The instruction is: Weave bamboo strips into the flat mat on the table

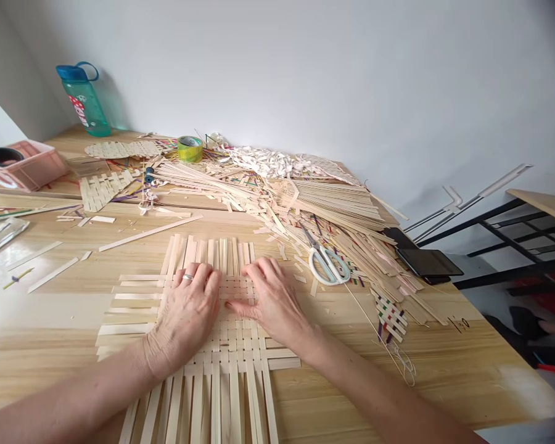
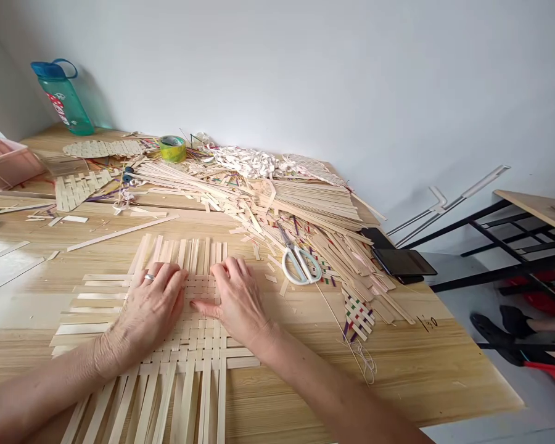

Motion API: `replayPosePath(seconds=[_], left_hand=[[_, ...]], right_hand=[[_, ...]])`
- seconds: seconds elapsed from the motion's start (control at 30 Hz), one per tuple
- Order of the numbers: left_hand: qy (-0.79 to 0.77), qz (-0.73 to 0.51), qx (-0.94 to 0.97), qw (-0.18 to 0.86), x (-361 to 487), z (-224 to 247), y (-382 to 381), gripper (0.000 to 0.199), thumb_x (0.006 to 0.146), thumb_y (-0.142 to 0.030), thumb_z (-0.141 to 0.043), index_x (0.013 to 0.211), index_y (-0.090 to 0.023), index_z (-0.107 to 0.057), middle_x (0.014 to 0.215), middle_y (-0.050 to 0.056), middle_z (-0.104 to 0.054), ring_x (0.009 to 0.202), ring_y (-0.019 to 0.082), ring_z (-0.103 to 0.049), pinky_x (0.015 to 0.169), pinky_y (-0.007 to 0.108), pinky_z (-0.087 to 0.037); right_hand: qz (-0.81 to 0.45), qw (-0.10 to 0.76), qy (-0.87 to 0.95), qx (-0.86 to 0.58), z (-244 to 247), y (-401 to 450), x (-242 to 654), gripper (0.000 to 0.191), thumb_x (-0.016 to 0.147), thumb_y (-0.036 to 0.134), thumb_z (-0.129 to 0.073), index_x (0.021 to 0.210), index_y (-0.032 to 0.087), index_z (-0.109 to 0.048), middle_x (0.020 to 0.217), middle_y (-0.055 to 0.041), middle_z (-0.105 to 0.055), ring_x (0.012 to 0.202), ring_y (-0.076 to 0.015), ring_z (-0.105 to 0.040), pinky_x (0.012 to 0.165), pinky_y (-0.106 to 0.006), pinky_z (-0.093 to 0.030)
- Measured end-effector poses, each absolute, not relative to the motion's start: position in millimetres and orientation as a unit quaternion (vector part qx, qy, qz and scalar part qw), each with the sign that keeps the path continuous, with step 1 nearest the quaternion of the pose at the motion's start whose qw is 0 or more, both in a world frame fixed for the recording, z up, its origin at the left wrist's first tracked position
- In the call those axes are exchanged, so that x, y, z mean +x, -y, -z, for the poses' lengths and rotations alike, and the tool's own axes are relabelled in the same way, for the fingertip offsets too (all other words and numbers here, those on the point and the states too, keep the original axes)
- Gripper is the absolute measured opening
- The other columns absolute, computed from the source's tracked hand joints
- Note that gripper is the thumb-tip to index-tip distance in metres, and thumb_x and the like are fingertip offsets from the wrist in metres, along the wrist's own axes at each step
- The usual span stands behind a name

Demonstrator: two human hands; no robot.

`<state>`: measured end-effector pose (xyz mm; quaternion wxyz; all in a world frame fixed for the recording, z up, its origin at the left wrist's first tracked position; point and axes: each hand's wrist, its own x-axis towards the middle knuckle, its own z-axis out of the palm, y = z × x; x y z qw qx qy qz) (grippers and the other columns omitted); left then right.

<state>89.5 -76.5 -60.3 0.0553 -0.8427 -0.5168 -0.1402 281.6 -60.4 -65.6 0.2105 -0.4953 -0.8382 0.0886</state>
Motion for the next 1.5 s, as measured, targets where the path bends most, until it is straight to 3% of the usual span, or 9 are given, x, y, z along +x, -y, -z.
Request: replayPosePath(seconds=[0.27,0.97,1.5], left_hand=[[0.515,0.175,-0.838,0.036,91.2,66.6,74.5,0.024,0.084,-0.005,-0.049,0.104,-0.015,-0.056,0.106,0.013,-0.06,0.096,0.03,-0.052,0.082,0.045,-0.05],[0.523,0.144,-0.84,-0.032,97.0,66.4,64.1,0.023,0.076,0.001,-0.046,0.088,-0.017,-0.053,0.09,0.009,-0.054,0.087,0.028,-0.046,0.074,0.041,-0.049],[0.529,0.124,-0.839,-0.023,98.1,65.6,64.2,0.023,0.078,0.001,-0.047,0.091,-0.016,-0.055,0.092,0.01,-0.056,0.091,0.029,-0.049,0.078,0.041,-0.048]], right_hand=[[-0.103,0.214,0.831,-0.503,70.4,58.0,281.2,0.047,0.076,0.055,-0.079,0.096,0.022,-0.054,0.1,-0.0069,-0.057,0.095,-0.0273,-0.051,0.082,-0.043,-0.047],[-0.102,0.256,0.839,-0.47,73.7,56.3,281.1,0.041,0.09,0.057,-0.061,0.093,0.017,-0.052,0.091,-0.0063,-0.058,0.086,-0.0232,-0.046,0.075,-0.037,-0.043],[-0.072,0.256,0.851,-0.453,78.3,54.6,281.7,0.049,0.084,0.064,-0.065,0.091,0.017,-0.053,0.088,-0.0055,-0.059,0.085,-0.0231,-0.048,0.075,-0.036,-0.043]])
